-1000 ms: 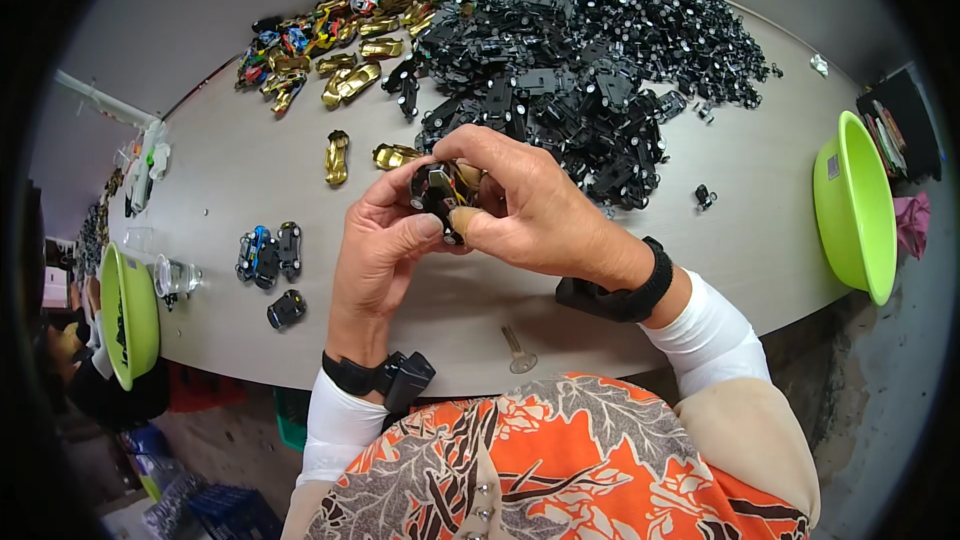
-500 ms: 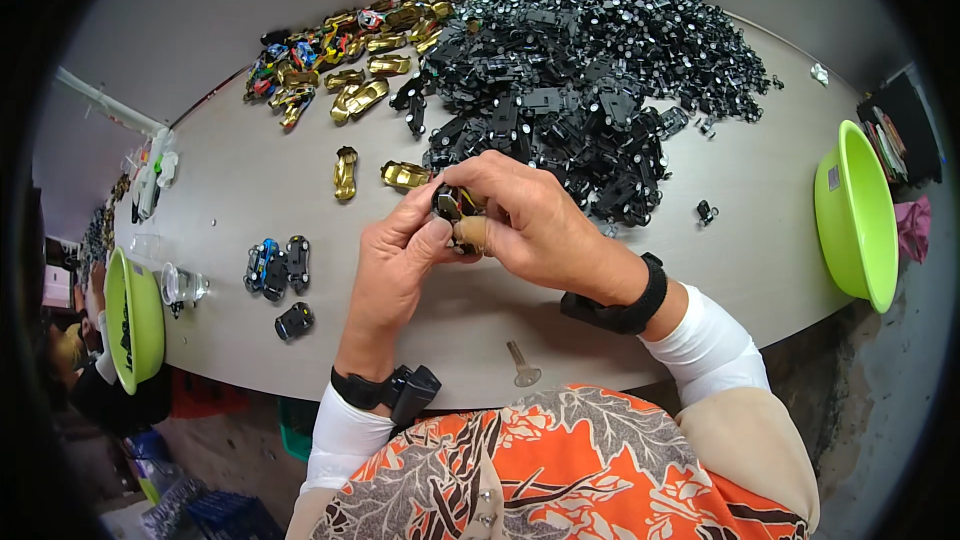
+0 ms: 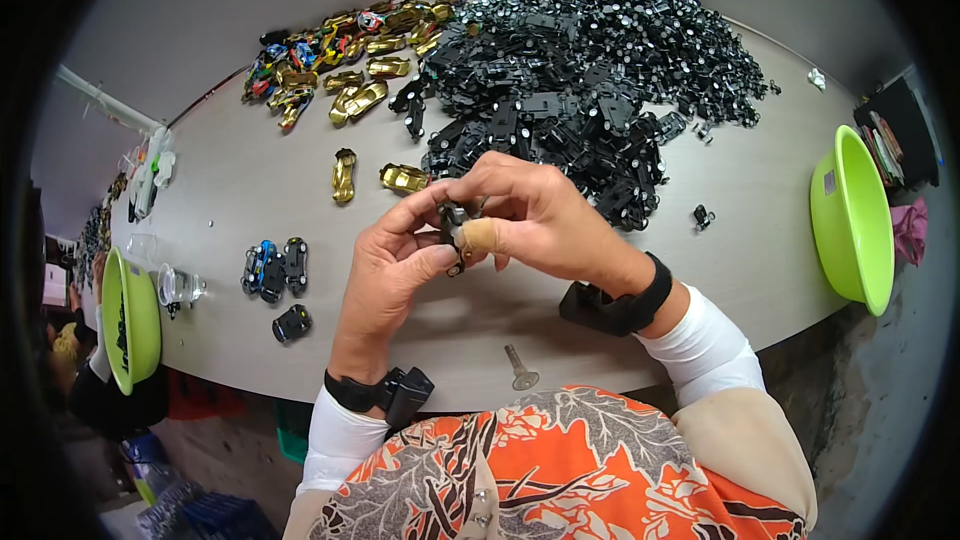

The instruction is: The person assembles small toy cars by hand at a table. They pick up black chassis and colored car bodies, snap them together, and place the completed units on the table. The process is repeated for multiple cars using parts from large piles on the surface.

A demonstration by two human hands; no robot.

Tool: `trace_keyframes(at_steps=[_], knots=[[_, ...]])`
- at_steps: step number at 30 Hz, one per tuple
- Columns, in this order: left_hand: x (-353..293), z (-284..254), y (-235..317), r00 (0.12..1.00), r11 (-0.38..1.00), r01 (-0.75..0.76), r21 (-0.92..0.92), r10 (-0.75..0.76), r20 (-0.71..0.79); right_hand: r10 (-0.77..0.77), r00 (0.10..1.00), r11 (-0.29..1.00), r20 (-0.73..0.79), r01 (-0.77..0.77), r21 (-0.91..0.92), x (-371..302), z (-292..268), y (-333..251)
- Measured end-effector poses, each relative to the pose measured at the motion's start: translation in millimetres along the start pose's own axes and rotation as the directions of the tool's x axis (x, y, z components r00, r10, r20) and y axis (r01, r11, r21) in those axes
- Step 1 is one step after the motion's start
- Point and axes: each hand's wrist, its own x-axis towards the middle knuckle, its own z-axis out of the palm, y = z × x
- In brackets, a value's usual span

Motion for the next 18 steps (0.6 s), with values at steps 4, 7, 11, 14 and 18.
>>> trace_keyframes(at_steps=[4, 7, 11, 14, 18], knots=[[-1.1, -1.3, 6.2, 0.995, 0.994, 0.101, -0.039, -0.101, -0.006, 0.090, 0.994, 0.986, 0.066, -0.098, 0.137, 1.3, -7.8, -7.4], [-1.0, -2.9, 1.1, 0.997, 0.996, 0.072, 0.053, -0.072, -0.007, 0.123, 0.991, 0.988, 0.059, -0.128, 0.087, 2.3, -9.8, -4.5], [-4.4, 2.6, 1.0, 1.000, 0.956, 0.010, 0.292, -0.013, 0.006, 0.235, 0.970, 0.970, 0.068, -0.238, 0.041, 2.7, -8.7, -2.8], [-4.8, 5.9, -1.9, 0.999, 0.902, -0.031, 0.431, 0.031, 0.007, 0.169, 0.985, 0.983, 0.041, -0.165, -0.082, 0.0, 0.6, 3.4], [-5.1, 4.6, -3.0, 0.999, 0.879, -0.028, 0.477, 0.038, -0.011, -0.071, 0.995, 0.932, 0.063, 0.089, -0.352, 0.8, -0.3, 18.2]])
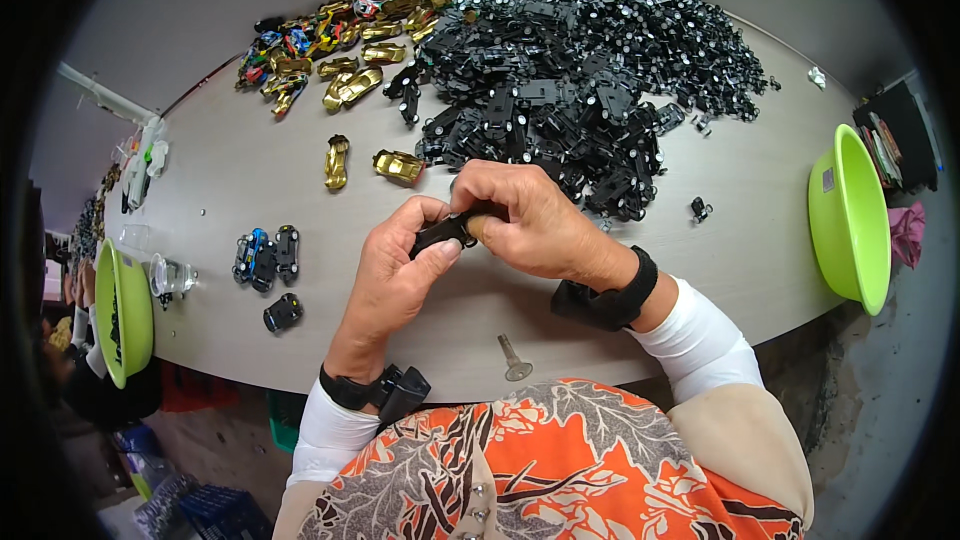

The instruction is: The person assembles small toy cars by hand at a table. They pick up black chassis and colored car bodies, snap them together, and place the completed units on the table. The process is repeated for multiple cars using parts from large piles on the surface.

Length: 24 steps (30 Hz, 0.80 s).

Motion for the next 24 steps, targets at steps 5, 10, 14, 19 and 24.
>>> trace_keyframes(at_steps=[5, 10, 14, 19, 24], knots=[[4.9, 0.9, 5.7, 0.969, 0.941, 0.007, -0.340, -0.089, -0.229, 0.290, 0.956, 0.914, -0.034, -0.266, 0.305, 1.4, 8.4, -6.1], [7.8, -1.2, -7.3, 0.941, 0.766, -0.021, -0.643, -0.201, -0.271, 0.218, 0.974, 0.943, 0.068, -0.228, 0.244, -1.2, 12.8, -9.9], [5.6, -0.4, -5.8, 0.981, 0.789, -0.054, -0.611, -0.073, -0.181, 0.216, 0.976, 0.929, 0.020, -0.212, 0.304, 2.4, -4.5, -15.0], [-1.3, 4.0, -4.0, 0.999, 0.910, 0.017, -0.413, -0.036, -0.038, 0.113, 0.993, 0.955, -0.037, -0.098, 0.280, 0.3, -16.3, -19.8], [-6.0, 9.9, 0.0, 0.997, 0.965, 0.073, -0.250, -0.075, 0.001, -0.096, 0.995, 0.995, 0.032, 0.096, -0.026, 1.1, -11.1, -16.4]])
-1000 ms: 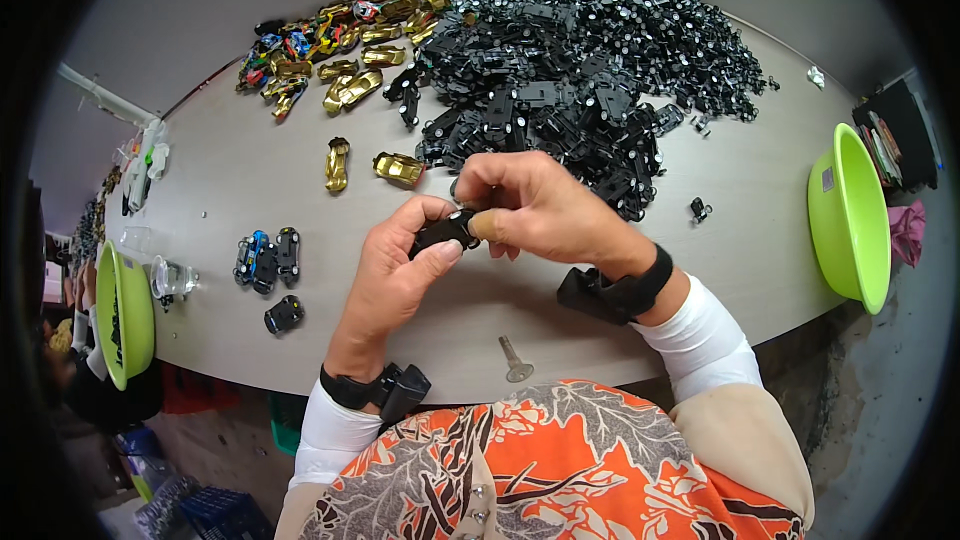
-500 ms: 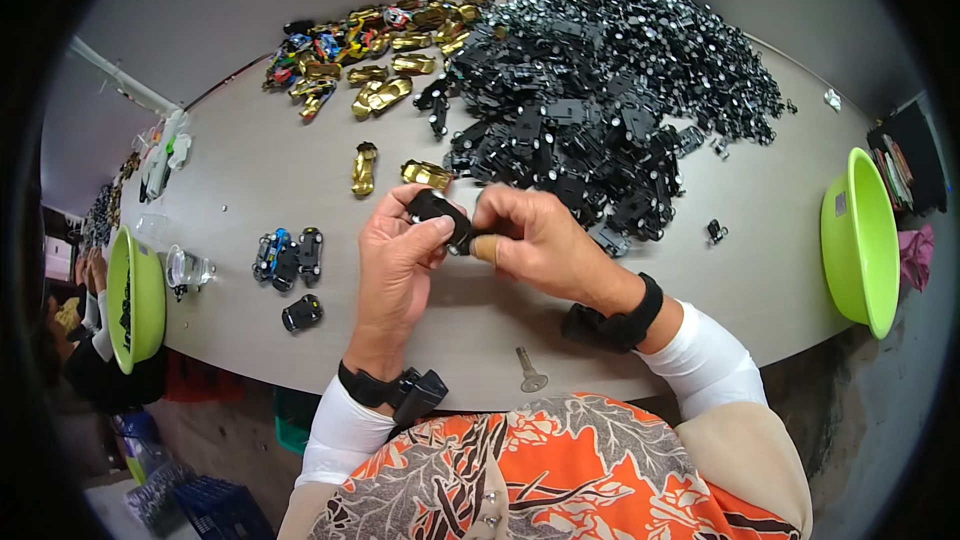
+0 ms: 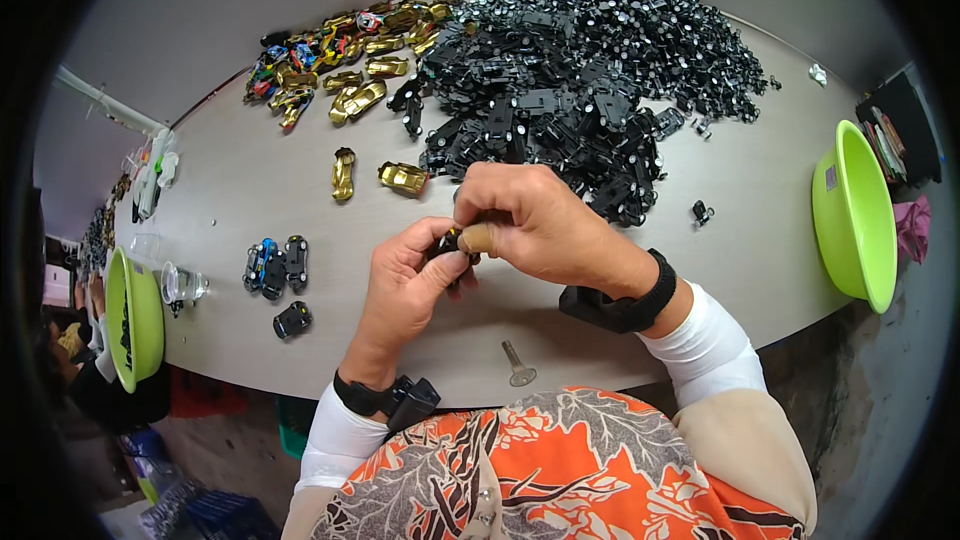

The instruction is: The person assembles small toy cars by hand at a table. They pick up black chassis and colored car bodies, snap them together, and place the completed units on the table. The process is repeated for multiple cars using parts from large piles on the surface.

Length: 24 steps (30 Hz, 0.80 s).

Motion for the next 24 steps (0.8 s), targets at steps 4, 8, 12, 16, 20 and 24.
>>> trace_keyframes(at_steps=[4, 8, 12, 16, 20, 24], knots=[[-9.2, 1.9, -1.5, 0.999, 0.987, 0.040, 0.157, -0.037, -0.022, -0.064, 0.997, 0.974, 0.041, 0.071, -0.214, -3.5, 14.1, 5.5], [-20.0, -3.5, -7.5, 0.999, 0.936, 0.016, 0.351, 0.000, -0.044, -0.053, 0.996, 0.981, 0.072, 0.066, -0.180, -5.0, 31.5, 14.5], [-30.5, -9.6, -11.6, 0.995, 0.865, -0.032, 0.501, 0.074, -0.063, -0.059, 0.996, 0.989, 0.066, 0.068, -0.134, -6.7, 46.8, 15.4], [-37.7, -11.8, 3.6, 0.987, 0.936, 0.123, 0.330, -0.083, -0.135, -0.171, 0.985, 0.982, -0.031, 0.168, -0.084, -6.6, 54.2, 19.4], [-38.4, -18.0, 1.3, 0.963, 0.970, 0.234, -0.072, -0.241, -0.117, 0.321, 0.924, 0.777, 0.209, -0.383, 0.499, -5.0, 37.8, 10.8], [-39.6, -17.6, 0.8, 0.966, 0.965, 0.223, -0.139, -0.238, -0.097, 0.340, 0.909, 0.759, 0.239, -0.416, 0.500, -5.1, 38.7, 12.1]])
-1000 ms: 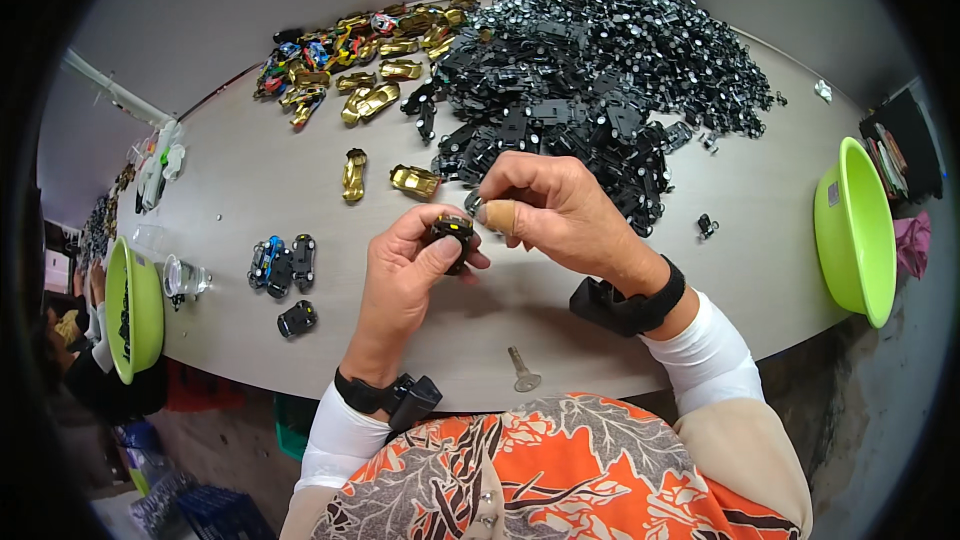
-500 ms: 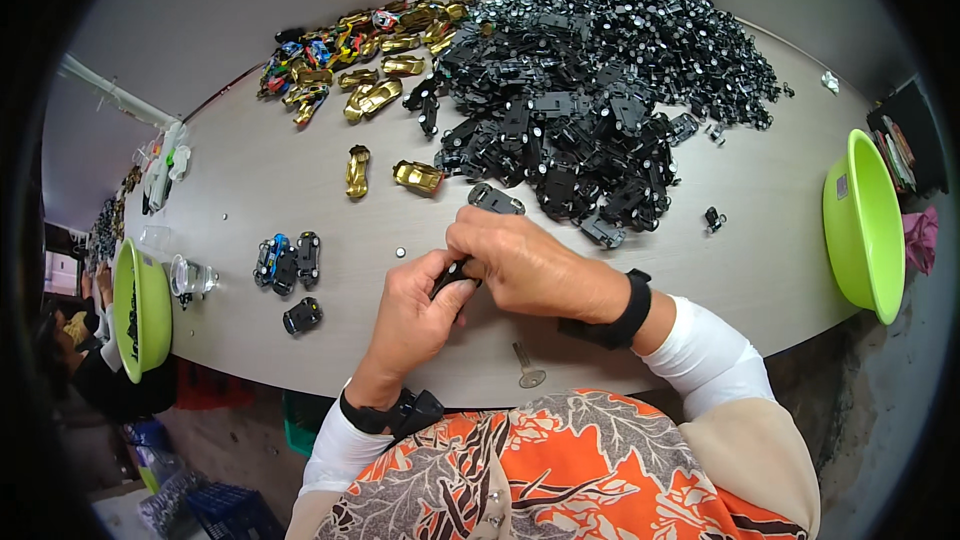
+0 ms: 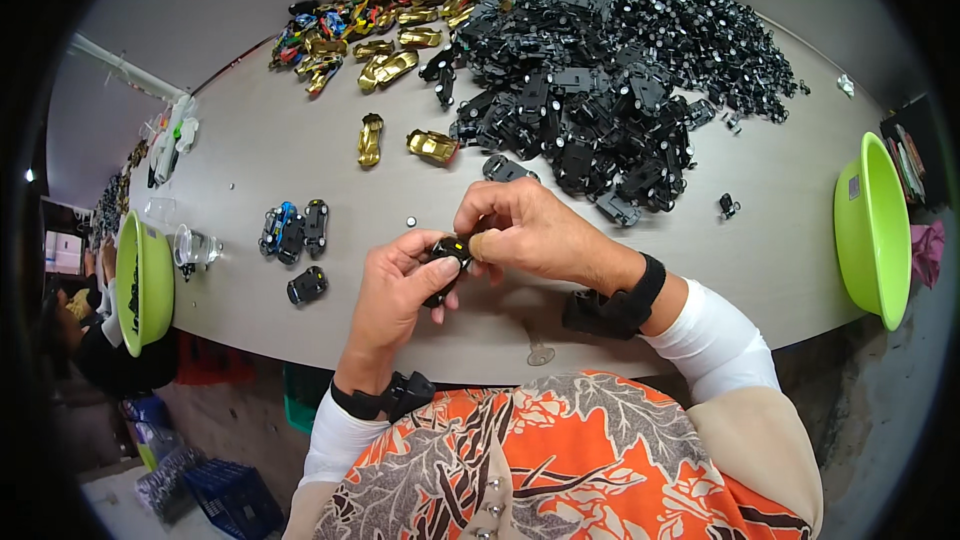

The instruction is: The person assembles small toy cars by hand at a table. They pick up black chassis and colored car bodies, snap them together, and place the completed units on the table. The process is repeated for multiple cars using parts from large piles on the surface.

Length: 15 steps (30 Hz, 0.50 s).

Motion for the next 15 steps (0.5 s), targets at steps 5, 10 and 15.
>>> trace_keyframes(at_steps=[5, 10, 15], knots=[[-3.0, 5.9, -1.0, 1.000, 0.999, 0.008, 0.040, -0.007, -0.023, -0.012, 1.000, 0.999, 0.001, 0.012, -0.033, -1.1, 2.2, 1.1], [-5.5, 7.2, -3.5, 1.000, 0.991, 0.012, 0.136, -0.009, -0.021, -0.033, 0.999, 0.991, 0.011, 0.034, -0.129, -2.1, 4.0, 2.6], [-9.1, 5.2, -3.0, 0.999, 0.966, -0.005, 0.260, 0.016, -0.043, -0.134, 0.990, 0.967, 0.045, 0.141, -0.210, -2.7, 6.9, 9.1]])
